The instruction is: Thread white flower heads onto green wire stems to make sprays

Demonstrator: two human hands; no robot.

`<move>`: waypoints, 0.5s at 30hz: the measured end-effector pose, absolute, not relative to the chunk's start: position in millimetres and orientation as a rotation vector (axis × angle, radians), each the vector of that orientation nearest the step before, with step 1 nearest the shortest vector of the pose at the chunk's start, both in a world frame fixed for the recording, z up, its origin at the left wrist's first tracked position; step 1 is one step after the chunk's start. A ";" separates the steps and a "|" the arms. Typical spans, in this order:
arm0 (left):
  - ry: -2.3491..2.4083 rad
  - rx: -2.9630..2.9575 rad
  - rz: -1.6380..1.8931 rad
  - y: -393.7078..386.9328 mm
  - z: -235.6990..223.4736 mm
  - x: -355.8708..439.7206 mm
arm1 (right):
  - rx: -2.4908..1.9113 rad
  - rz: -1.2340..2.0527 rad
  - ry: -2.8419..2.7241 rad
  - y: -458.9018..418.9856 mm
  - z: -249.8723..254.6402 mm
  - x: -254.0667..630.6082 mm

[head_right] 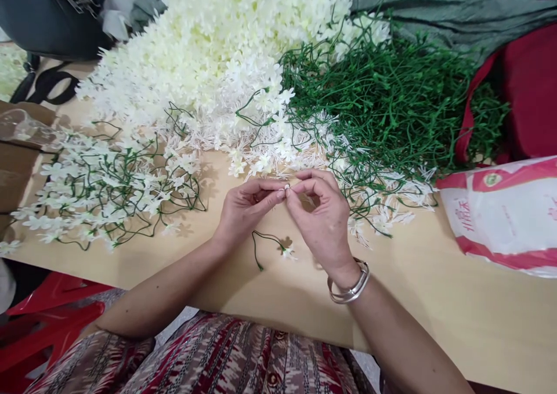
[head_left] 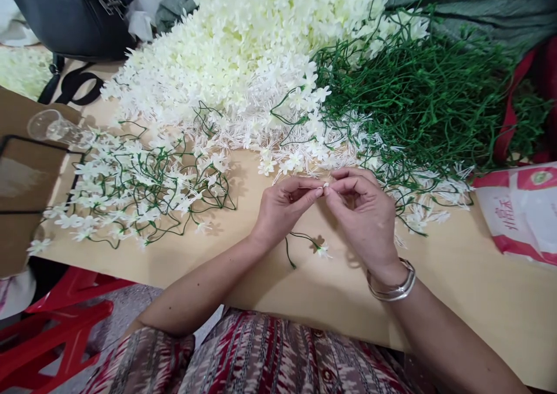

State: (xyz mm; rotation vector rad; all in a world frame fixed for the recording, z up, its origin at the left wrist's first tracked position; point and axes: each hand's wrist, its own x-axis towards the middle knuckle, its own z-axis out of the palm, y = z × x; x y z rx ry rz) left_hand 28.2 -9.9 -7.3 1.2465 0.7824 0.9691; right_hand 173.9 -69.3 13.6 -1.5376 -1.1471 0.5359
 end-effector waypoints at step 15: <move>0.756 0.920 0.886 -12.4 7.8 30.0 | -1.416 0.409 -1.190 -67.9 9.2 169.6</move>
